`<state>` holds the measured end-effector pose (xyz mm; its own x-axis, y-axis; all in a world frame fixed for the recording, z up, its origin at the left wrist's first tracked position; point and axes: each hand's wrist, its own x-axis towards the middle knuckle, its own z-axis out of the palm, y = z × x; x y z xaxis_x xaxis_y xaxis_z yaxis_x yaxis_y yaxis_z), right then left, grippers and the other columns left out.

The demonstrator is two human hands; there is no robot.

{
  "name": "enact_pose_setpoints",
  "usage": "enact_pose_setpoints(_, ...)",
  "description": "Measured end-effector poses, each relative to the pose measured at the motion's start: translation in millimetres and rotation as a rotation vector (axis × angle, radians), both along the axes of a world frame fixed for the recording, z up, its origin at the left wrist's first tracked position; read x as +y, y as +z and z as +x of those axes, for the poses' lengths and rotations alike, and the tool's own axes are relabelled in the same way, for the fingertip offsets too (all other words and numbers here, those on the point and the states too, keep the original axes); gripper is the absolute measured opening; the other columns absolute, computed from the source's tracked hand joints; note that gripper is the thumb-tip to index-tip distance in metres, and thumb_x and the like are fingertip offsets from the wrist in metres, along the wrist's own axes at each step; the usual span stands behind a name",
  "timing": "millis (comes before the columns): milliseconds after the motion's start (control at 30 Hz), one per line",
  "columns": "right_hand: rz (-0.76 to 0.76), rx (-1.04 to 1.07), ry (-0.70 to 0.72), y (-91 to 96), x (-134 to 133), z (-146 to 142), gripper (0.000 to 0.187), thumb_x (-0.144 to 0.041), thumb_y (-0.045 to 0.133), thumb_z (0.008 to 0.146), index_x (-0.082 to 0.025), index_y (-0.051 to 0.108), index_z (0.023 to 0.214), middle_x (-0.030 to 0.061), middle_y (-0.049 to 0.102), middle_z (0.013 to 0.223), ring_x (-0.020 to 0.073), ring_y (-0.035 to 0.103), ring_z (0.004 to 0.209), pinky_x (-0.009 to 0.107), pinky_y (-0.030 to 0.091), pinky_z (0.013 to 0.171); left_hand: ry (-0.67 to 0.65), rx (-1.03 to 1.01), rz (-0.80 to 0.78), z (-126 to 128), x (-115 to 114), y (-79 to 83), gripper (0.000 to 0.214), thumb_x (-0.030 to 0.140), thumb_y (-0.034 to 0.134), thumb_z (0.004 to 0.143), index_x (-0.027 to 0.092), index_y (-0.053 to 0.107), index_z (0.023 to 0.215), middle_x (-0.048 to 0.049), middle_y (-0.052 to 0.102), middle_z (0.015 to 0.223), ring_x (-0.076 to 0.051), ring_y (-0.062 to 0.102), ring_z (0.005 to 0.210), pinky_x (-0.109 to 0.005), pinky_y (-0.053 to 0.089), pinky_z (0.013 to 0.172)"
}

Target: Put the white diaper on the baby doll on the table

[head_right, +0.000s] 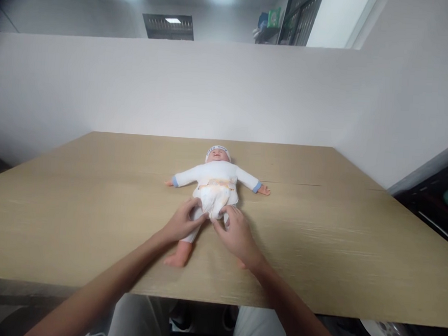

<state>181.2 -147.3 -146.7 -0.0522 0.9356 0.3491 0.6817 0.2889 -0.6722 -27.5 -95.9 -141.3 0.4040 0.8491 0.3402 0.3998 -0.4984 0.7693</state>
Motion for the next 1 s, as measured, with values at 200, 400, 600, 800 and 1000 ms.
enact_pose_setpoints(200, -0.041, 0.155, -0.112, -1.4, 2.5, 4.3, 0.023, -0.043, 0.067, 0.091, -0.026, 0.055, 0.1, 0.0008, 0.071, 0.091, 0.0198, 0.064, 0.071, 0.032, 0.047, 0.067, -0.029, -0.292, -0.212, -0.8, 6.1, -8.5, 0.034, 0.038, 0.075, 0.087, 0.022, 0.048, 0.101, 0.0008, 0.055, 0.096, -0.017, 0.055, 0.089, -0.029, 0.045, 0.083)
enact_pose_setpoints(400, -0.041, 0.197, -0.134, 2.3, 5.1, 12.7, 0.019, -0.042, 0.071, 0.089, -0.027, 0.062, 0.096, 0.0015, 0.078, 0.1, 0.0236, 0.074, 0.094, 0.036, 0.052, 0.084, 0.06, -0.481, -0.311, 0.0, 8.4, -20.5, 0.052, 0.04, 0.087, 0.076, 0.023, 0.046, 0.103, -0.0007, 0.061, 0.098, -0.017, 0.061, 0.096, -0.032, 0.048, 0.091)
enact_pose_setpoints(600, -0.024, 0.092, -0.106, 4.1, 4.6, 13.1, 0.014, -0.042, 0.069, 0.091, -0.028, 0.072, 0.092, 0.0017, 0.08, 0.097, 0.0255, 0.073, 0.094, 0.037, 0.05, 0.086, 0.093, -0.209, -0.24, -4.9, 4.1, -13.2, 0.035, 0.047, 0.078, 0.085, 0.019, 0.061, 0.095, -0.0017, 0.066, 0.093, -0.018, 0.061, 0.085, -0.03, 0.046, 0.081)
enact_pose_setpoints(800, -0.005, 0.066, -0.008, 0.2, 8.5, 12.2, 0.019, -0.041, 0.067, 0.091, -0.024, 0.068, 0.083, 0.0025, 0.074, 0.09, 0.0242, 0.066, 0.089, 0.035, 0.047, 0.083, 0.055, -0.103, -0.22, -2.4, 3.1, -5.2, 0.035, 0.053, 0.069, 0.09, 0.018, 0.067, 0.091, -0.001, 0.066, 0.087, -0.02, 0.058, 0.082, -0.031, 0.045, 0.076)
enact_pose_setpoints(1000, -0.186, 0.356, 0.025, -3.1, 14.3, 19.2, 0.028, -0.05, 0.068, 0.089, -0.022, 0.07, 0.089, 0.0022, 0.073, 0.092, 0.0223, 0.065, 0.085, 0.032, 0.05, 0.077, -0.099, -0.384, -0.508, -4.9, 6.5, -3.5, 0.044, 0.055, 0.075, 0.086, 0.018, 0.07, 0.109, -0.008, 0.073, 0.11, -0.026, 0.065, 0.104, -0.039, 0.051, 0.094)
